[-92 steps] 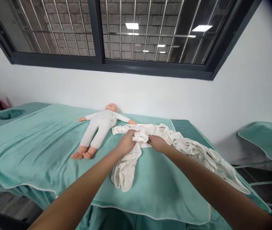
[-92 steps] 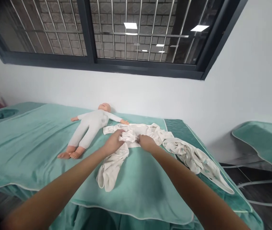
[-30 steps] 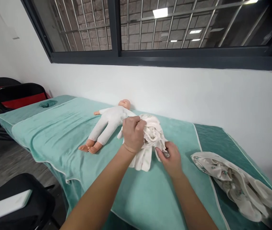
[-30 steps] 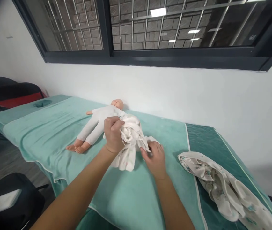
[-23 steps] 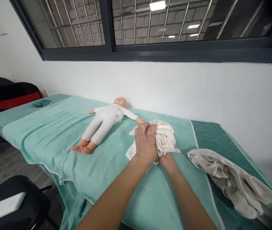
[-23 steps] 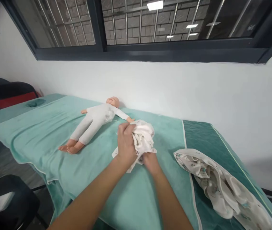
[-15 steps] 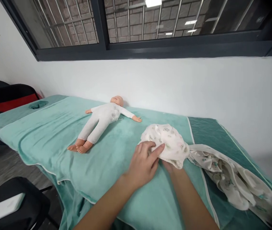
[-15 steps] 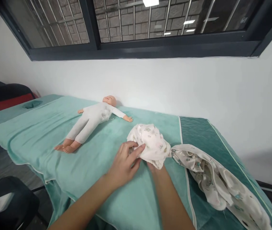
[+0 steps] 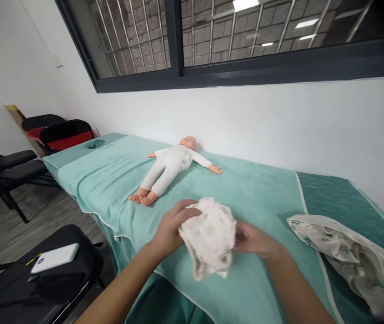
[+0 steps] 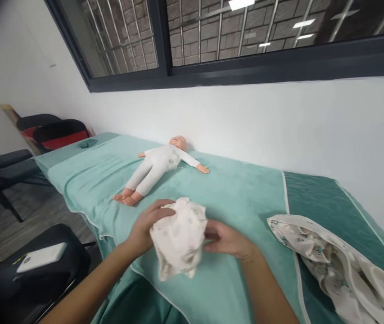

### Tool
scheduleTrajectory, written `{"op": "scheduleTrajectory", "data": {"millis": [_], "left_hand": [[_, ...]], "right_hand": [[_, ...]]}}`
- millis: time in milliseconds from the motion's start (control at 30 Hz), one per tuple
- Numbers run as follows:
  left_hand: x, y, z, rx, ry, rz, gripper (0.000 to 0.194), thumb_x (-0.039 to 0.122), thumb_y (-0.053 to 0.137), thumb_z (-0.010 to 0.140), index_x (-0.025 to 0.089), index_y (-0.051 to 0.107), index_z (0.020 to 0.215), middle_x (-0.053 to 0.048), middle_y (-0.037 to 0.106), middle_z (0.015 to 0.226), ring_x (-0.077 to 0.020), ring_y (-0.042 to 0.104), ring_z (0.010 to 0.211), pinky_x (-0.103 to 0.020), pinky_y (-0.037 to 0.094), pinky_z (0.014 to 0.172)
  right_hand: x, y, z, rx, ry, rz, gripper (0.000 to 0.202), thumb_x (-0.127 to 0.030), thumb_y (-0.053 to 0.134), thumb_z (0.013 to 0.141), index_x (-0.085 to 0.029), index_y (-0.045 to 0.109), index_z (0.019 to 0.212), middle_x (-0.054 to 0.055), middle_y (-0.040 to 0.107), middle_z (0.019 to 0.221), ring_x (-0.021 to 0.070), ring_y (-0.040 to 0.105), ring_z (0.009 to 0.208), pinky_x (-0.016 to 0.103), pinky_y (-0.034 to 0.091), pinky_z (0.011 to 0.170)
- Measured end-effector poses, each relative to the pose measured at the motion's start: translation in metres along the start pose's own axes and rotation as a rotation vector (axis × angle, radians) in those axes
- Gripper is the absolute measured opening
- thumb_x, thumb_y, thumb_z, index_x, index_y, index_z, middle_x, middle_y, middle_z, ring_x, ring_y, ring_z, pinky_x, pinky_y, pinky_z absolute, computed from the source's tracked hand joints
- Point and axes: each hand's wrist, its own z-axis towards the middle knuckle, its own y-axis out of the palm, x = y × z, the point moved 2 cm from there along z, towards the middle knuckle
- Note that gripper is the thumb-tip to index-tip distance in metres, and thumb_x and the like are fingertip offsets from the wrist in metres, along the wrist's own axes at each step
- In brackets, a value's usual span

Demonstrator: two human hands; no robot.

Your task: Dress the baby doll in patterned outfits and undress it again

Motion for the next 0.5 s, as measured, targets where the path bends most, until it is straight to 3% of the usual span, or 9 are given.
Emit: {"op": "scheduleTrajectory", "data": {"millis": [100, 233, 300, 400, 500], "left_hand": [[-0.027, -0.055, -0.043, 0.214, -0.162, 0.063, 0.018, 0.025, 0.06, 0.087, 0.025, 0.066, 0.104, -0.009, 0.061, 0.129, -0.0245, 0.059, 0.119, -0.041, 0.05, 0.099], [-0.074, -0.14, -0.123, 0.65, -0.549, 0.216, 0.023, 0.033, 0.063, 0.08, 0.027, 0.064, 0.103, 0.002, 0.066, 0.12, -0.0252, 0.061, 0.112, -0.045, 0.048, 0.102], [-0.096, -0.18, -0.167, 0.751, -0.758, 0.352, 0.029, 0.031, 0.061, 0.078, 0.035, 0.063, 0.106, 0.01, 0.068, 0.11, -0.0232, 0.062, 0.104, -0.047, 0.049, 0.099], [-0.125, -0.231, -0.231, 0.805, -0.996, 0.631, 0.026, 0.032, 0.059, 0.076, 0.035, 0.064, 0.101, 0.009, 0.068, 0.101, -0.0237, 0.062, 0.102, -0.046, 0.049, 0.095], [-0.151, -0.261, -0.291, 0.705, -1.247, 0.832, 0.027, 0.043, 0.058, 0.076, 0.029, 0.062, 0.099, 0.002, 0.068, 0.09, -0.0242, 0.063, 0.089, -0.039, 0.053, 0.079]], "right_hand": [[-0.004, 0.008, 0.002, -0.119, 0.053, 0.108, 0.06, -0.04, 0.07, 0.085, -0.027, 0.049, 0.139, 0.01, 0.057, 0.138, 0.0258, 0.055, 0.126, 0.047, 0.041, 0.107], [-0.009, 0.009, 0.004, -0.028, 0.084, 0.143, 0.049, -0.037, 0.064, 0.09, -0.029, 0.052, 0.137, 0.011, 0.055, 0.139, 0.0246, 0.056, 0.123, 0.048, 0.042, 0.107], [-0.009, 0.009, 0.004, -0.012, 0.12, 0.146, 0.047, -0.037, 0.064, 0.09, -0.03, 0.053, 0.135, 0.011, 0.056, 0.138, 0.0249, 0.056, 0.123, 0.049, 0.041, 0.108], [-0.007, 0.009, 0.005, 0.016, 0.175, 0.138, 0.045, -0.039, 0.062, 0.091, -0.03, 0.055, 0.134, 0.01, 0.057, 0.137, 0.0257, 0.056, 0.123, 0.049, 0.041, 0.108], [-0.005, 0.008, 0.006, 0.047, 0.203, 0.131, 0.044, -0.041, 0.061, 0.092, -0.03, 0.055, 0.134, 0.01, 0.057, 0.136, 0.0267, 0.056, 0.123, 0.05, 0.042, 0.107]]}}
